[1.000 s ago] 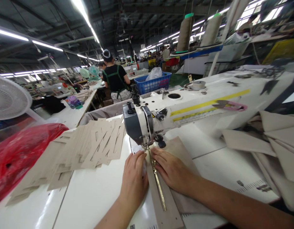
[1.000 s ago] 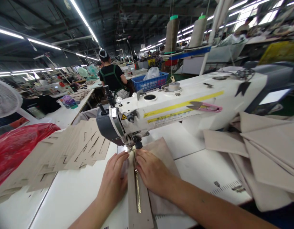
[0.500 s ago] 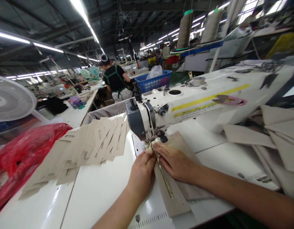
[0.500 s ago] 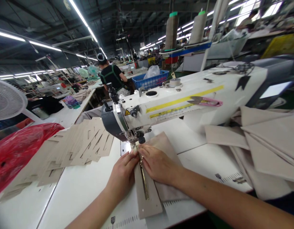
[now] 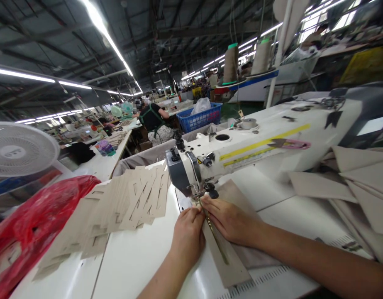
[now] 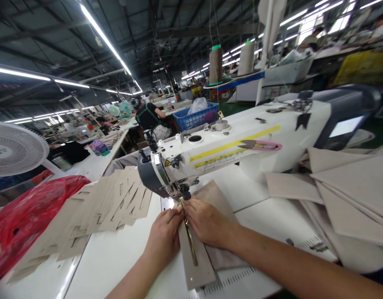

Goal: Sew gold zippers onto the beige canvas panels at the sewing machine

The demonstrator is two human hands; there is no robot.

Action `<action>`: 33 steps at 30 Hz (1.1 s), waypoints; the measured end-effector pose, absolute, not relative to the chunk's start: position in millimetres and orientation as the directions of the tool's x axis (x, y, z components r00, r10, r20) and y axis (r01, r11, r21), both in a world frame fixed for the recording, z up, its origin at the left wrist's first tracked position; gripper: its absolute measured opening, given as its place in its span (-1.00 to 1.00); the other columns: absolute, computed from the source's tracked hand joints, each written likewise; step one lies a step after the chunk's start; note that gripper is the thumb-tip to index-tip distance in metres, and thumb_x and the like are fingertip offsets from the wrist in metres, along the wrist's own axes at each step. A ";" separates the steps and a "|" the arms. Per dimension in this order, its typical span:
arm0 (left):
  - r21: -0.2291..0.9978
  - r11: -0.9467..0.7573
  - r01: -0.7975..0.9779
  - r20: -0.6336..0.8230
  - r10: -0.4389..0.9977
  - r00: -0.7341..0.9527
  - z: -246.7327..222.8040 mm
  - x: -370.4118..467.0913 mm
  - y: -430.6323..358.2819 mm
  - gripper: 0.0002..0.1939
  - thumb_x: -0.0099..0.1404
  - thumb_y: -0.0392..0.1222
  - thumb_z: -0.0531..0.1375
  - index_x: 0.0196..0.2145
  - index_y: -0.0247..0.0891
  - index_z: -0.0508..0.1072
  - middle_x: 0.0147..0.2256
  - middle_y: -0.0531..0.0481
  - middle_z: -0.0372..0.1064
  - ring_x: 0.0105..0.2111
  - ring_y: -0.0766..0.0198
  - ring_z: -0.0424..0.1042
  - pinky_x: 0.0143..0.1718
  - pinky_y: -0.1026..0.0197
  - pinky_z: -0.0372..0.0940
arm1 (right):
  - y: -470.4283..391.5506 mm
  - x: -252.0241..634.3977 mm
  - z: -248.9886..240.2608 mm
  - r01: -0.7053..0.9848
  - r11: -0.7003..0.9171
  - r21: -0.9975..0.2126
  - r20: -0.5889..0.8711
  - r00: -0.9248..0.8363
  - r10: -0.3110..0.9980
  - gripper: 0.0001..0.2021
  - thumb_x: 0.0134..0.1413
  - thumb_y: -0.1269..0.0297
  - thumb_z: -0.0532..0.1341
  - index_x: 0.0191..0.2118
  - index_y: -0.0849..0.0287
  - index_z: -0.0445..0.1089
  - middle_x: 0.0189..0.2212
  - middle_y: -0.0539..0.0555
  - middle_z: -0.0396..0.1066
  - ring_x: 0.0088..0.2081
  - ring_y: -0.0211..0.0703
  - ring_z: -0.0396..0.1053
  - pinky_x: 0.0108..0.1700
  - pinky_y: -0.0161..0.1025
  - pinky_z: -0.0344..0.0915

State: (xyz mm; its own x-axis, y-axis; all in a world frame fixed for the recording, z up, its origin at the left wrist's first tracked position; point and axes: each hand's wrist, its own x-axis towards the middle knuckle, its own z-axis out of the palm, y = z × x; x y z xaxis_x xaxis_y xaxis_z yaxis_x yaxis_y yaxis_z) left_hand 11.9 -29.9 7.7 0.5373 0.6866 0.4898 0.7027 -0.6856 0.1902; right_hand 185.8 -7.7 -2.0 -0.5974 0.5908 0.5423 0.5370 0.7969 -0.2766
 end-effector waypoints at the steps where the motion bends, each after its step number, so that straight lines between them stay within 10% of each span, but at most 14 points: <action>1: 0.187 -0.681 0.708 0.491 0.689 0.533 7.4 11.5 -27.7 -0.61 0.02 -0.50 0.04 -0.17 -0.34 0.41 -0.22 -0.19 0.41 -0.20 0.08 0.40 -0.11 -0.01 0.36 | -5.0 184.9 -1.2 0.537 0.794 -0.287 0.543 -0.591 0.596 -0.65 0.15 0.49 -0.06 0.02 0.39 0.27 -0.06 0.30 0.37 0.02 0.01 0.30 0.06 0.00 0.28; 33: 0.135 -0.688 0.713 0.554 0.649 0.521 3.3 8.4 -19.0 -0.71 0.12 -0.51 0.02 -0.24 -0.32 0.39 -0.27 -0.17 0.44 -0.25 0.12 0.44 -0.16 0.02 0.40 | -56.4 196.7 12.4 0.569 0.749 -0.339 0.307 -0.686 0.660 -0.25 -0.06 0.12 0.25 0.17 0.57 0.12 0.17 0.46 0.06 0.18 0.23 0.07 0.13 0.08 0.17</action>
State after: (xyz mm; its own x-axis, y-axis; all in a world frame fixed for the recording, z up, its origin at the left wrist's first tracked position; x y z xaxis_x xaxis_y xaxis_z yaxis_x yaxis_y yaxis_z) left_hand 8.4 -19.0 3.3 0.5207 0.6493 0.5544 0.7135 -0.6875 0.1351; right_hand 196.7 -56.4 12.4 -0.6861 0.6596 0.3069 0.5690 0.7494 -0.3386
